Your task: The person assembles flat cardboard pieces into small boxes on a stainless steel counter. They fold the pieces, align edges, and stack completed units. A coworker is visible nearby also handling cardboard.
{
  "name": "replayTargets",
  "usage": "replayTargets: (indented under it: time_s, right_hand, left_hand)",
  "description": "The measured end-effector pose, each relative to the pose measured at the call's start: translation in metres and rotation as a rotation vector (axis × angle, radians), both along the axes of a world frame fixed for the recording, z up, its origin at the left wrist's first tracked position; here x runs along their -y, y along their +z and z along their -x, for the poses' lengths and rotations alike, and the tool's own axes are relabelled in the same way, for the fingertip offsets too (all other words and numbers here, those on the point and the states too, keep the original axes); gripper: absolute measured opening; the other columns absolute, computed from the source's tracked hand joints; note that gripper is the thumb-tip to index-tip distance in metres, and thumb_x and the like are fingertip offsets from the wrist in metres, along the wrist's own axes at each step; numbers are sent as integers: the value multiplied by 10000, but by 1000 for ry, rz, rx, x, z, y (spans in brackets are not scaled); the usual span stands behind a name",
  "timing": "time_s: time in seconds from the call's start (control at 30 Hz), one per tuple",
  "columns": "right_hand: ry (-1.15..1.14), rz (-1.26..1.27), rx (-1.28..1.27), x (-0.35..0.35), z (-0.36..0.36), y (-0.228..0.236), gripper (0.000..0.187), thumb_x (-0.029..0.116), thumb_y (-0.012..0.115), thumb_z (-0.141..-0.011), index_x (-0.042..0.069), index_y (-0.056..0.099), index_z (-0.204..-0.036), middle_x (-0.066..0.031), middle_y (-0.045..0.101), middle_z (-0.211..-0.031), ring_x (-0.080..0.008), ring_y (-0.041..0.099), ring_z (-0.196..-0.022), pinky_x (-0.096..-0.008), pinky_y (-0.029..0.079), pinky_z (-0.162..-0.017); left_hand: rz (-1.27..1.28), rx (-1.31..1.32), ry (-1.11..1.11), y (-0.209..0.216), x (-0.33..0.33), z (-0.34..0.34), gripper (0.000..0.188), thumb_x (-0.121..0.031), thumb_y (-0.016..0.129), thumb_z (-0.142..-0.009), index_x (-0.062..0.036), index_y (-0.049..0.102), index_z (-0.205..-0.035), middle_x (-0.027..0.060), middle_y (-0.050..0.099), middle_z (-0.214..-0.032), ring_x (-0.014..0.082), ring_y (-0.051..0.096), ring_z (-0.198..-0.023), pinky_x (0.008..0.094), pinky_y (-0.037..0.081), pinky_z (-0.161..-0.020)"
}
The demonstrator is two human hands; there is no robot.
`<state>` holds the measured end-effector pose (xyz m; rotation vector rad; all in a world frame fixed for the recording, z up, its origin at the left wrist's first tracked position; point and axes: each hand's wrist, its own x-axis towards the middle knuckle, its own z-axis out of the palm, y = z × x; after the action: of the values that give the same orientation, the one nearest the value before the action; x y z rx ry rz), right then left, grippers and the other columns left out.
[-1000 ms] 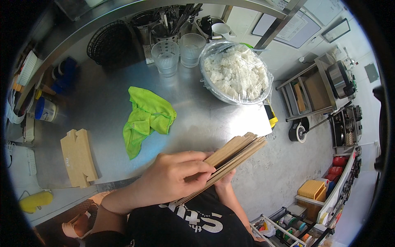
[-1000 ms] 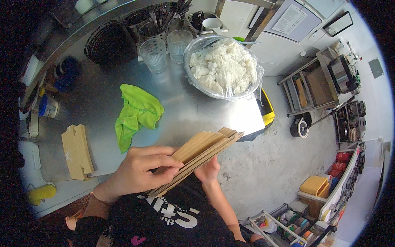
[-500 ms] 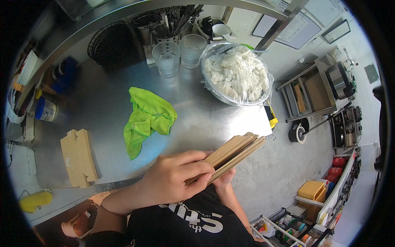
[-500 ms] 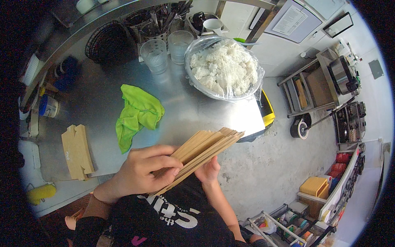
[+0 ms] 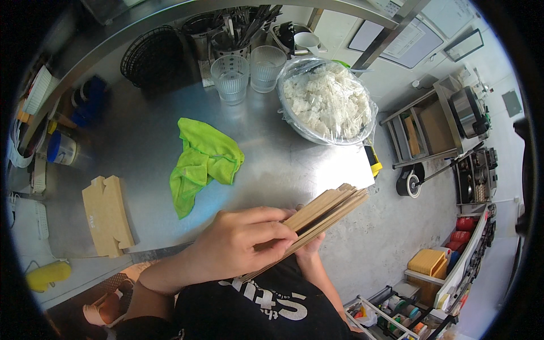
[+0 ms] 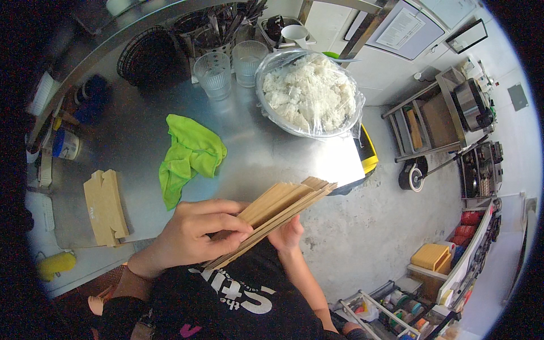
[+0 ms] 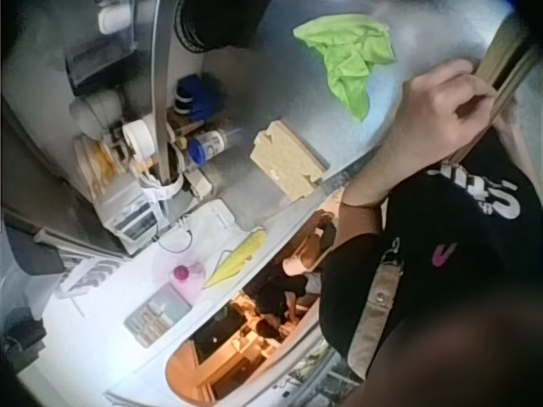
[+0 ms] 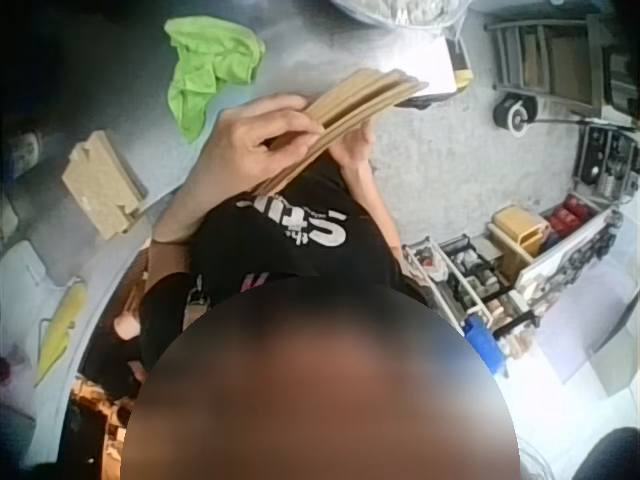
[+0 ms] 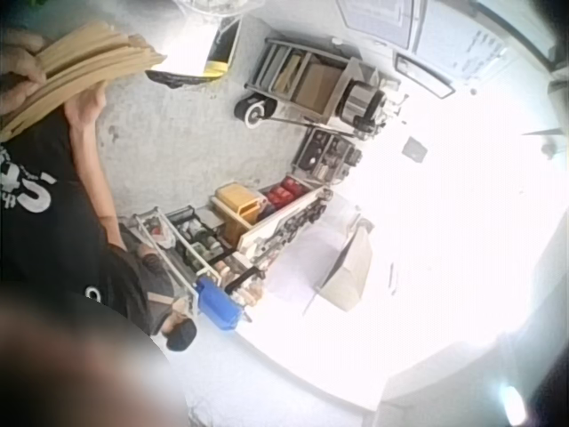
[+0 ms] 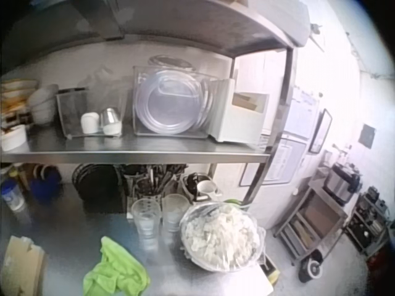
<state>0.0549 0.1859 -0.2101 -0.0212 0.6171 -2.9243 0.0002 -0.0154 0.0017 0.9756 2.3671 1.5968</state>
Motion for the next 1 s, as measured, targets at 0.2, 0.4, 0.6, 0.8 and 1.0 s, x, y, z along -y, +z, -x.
replayTargets:
  time_s: [0.2,0.4,0.6,0.8,1.0]
  right_hand:
    - [-29,16,-66,2,1,5,749,482,701,-777,90,422,-1351,-102,490,-1335,-295,466,-1228,-466,373,-1038]
    - [-33,9,-32,3,0,7,755,463,719,-759,85,427,-1344,-109,495,-1324,-296,471,-1219,-462,375,-1037]
    - [-42,15,72,3,0,5,769,465,717,-754,89,415,-1353,-108,489,-1330,-299,466,-1223,-464,371,-1039]
    - [-18,25,18,2,0,-1,758,475,702,-768,91,415,-1356,-104,482,-1340,-299,460,-1229,-468,366,-1039]
    - [-7,3,21,2,-1,-2,749,494,688,-780,92,422,-1354,-103,480,-1343,-302,455,-1233,-471,362,-1040]
  left_hand:
    - [-27,11,10,-2,-2,-1,127,-64,717,-773,-44,685,-894,102,666,-969,202,667,-724,289,546,-603]
    - [-46,4,26,-3,-2,-2,138,-65,729,-765,-48,695,-898,90,673,-967,174,656,-678,274,526,-565]
    - [2,37,-22,-2,2,-1,135,-73,690,-800,-29,668,-926,126,658,-1006,237,686,-818,309,577,-679]
    - [-30,19,25,-5,1,-1,135,-67,715,-781,-37,683,-908,101,669,-974,198,664,-729,288,538,-609]
    - [-42,49,34,-6,1,-1,138,-72,728,-776,-35,690,-904,98,674,-960,185,649,-693,276,511,-578]
